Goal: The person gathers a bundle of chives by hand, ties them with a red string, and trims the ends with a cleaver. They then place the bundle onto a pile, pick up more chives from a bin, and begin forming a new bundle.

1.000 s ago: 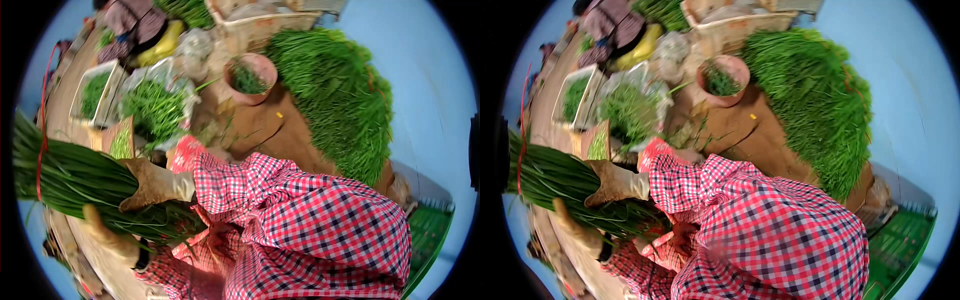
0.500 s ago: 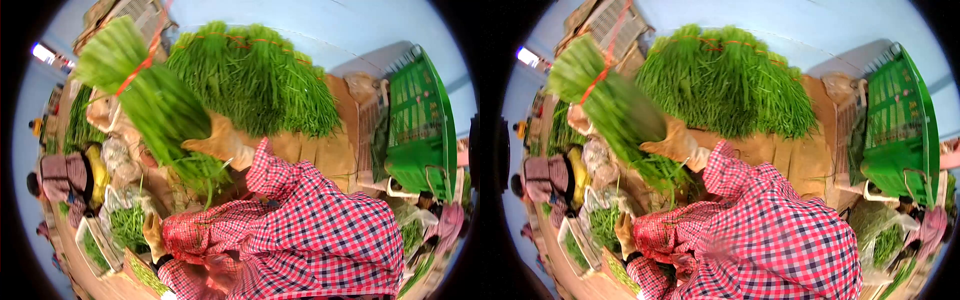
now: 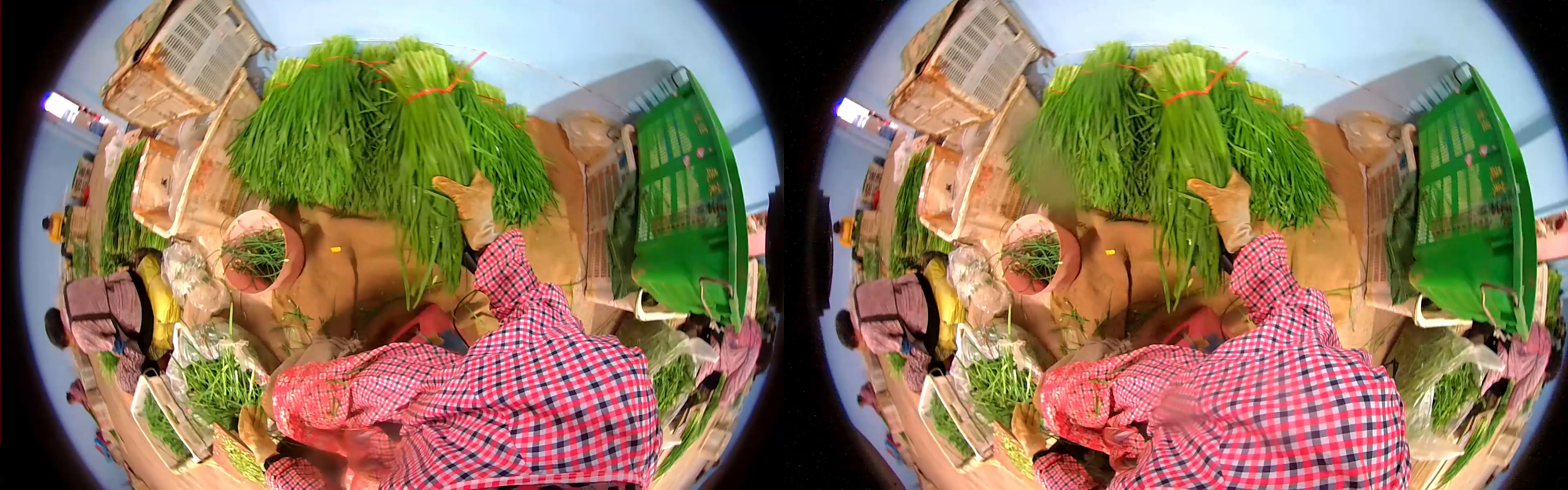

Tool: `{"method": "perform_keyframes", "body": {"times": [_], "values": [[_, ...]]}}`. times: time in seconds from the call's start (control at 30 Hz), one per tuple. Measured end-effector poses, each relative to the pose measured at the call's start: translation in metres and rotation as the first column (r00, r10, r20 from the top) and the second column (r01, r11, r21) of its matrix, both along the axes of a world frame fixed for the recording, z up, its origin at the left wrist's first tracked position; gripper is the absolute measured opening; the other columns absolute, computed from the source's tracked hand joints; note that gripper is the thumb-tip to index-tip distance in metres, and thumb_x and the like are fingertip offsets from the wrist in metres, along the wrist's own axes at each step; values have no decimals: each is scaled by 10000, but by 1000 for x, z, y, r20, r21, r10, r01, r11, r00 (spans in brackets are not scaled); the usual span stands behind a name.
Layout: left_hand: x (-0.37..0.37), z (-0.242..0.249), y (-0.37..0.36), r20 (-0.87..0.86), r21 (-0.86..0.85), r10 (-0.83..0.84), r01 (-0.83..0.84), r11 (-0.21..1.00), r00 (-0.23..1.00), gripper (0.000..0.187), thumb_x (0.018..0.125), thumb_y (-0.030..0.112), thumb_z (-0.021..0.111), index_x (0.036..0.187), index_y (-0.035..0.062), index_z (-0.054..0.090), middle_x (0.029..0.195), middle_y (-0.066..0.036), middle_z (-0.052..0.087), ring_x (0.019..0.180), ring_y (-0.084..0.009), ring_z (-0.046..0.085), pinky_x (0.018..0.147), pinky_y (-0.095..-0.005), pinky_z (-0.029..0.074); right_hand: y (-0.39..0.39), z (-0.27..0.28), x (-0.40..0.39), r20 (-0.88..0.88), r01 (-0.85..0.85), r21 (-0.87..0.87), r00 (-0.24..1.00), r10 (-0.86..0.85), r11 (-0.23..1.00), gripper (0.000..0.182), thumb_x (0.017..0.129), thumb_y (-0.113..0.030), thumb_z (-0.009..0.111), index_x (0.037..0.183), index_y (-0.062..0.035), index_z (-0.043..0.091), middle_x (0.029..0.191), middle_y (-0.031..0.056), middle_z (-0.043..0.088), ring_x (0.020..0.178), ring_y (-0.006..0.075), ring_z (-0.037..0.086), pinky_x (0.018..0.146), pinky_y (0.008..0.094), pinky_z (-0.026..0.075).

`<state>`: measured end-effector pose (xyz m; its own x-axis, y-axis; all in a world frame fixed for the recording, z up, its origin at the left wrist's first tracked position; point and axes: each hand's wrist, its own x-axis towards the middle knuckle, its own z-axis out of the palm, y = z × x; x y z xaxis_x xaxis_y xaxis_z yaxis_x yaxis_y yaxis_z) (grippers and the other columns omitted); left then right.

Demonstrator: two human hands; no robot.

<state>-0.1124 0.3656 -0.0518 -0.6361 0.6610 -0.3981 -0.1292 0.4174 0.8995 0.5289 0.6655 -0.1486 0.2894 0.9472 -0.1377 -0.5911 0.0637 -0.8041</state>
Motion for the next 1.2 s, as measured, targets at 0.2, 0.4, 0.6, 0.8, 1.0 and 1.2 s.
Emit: {"method": "perform_keyframes", "body": {"times": [0.2, 0.4, 0.6, 0.8, 1.0, 1.2], "values": [[-25, -24, -82, 22, -83, 168, -166, 983, 986, 569, 892, 396, 625, 1311, 30, 511, 1294, -170, 551, 1156, -273, 564, 970, -375, 445, 9, -12, -2, 284, 68, 71, 955, -86, 995, 525, 1034, -303, 362, 1370, 94, 285, 1267, 357, 479, 1027, 418, 618, 897, 381, 527], [-49, -30, -150, -120, -194, 185, -206, 959, 975, 742, 917, 549, 476, 1439, 33, 371, 1412, -223, 443, 1287, -384, 454, 1055, -463, 376, 80, 53, 4, 807, 153, 339, 459, -371, 928, 292, 971, -128, 473, 975, 106, 647, 933, 150, 724, 789, 172, 718, 687, 229, 577], [-28, -21, -168, -148, -190, 227, -253, 949, 963, 745, 890, 556, 528, 1412, 37, 415, 1390, -208, 473, 1258, -368, 485, 1061, -480, 358, 185, 68, 11, 940, -34, 242, 254, -226, 970, 345, 961, -156, 496, 1221, 62, 433, 1253, 119, 487, 1083, 201, 551, 917, 282, 468], [24, 0, -168, -145, -270, 258, -289, 919, 955, 721, 883, 532, 565, 1398, 43, 436, 1367, -193, 502, 1235, -357, 508, 1042, -467, 381, 263, -7, -9, 81, 45, -651, -989, 128, 758, 791, 948, -277, 583, 1531, -84, 85, 1604, 28, 93, 1420, 244, 269, 1145, 335, 288], [38, 14, -177, -127, -288, 350, -372, 882, 928, 606, 881, 447, 641, 1326, 54, 519, 1290, -165, 571, 1154, -315, 571, 973, -424, 444, 174, -72, -68, 600, -326, -726, -731, 326, 606, 471, 864, -179, 636, 1297, -29, 526, 1379, 142, 507, 1223, 265, 518, 987, 349, 451], [49, 22, -193, -105, -252, 364, -378, 891, 926, 614, 917, 416, 596, 1369, 22, 464, 1359, -188, 512, 1225, -310, 523, 1007, -416, 421, 57, -251, -57, -117, -961, -275, 14, 993, -19, 414, 937, -296, 448, 1209, 11, 503, 1429, 275, 381, 1163, 518, 461, 911, 611, 392]]}}
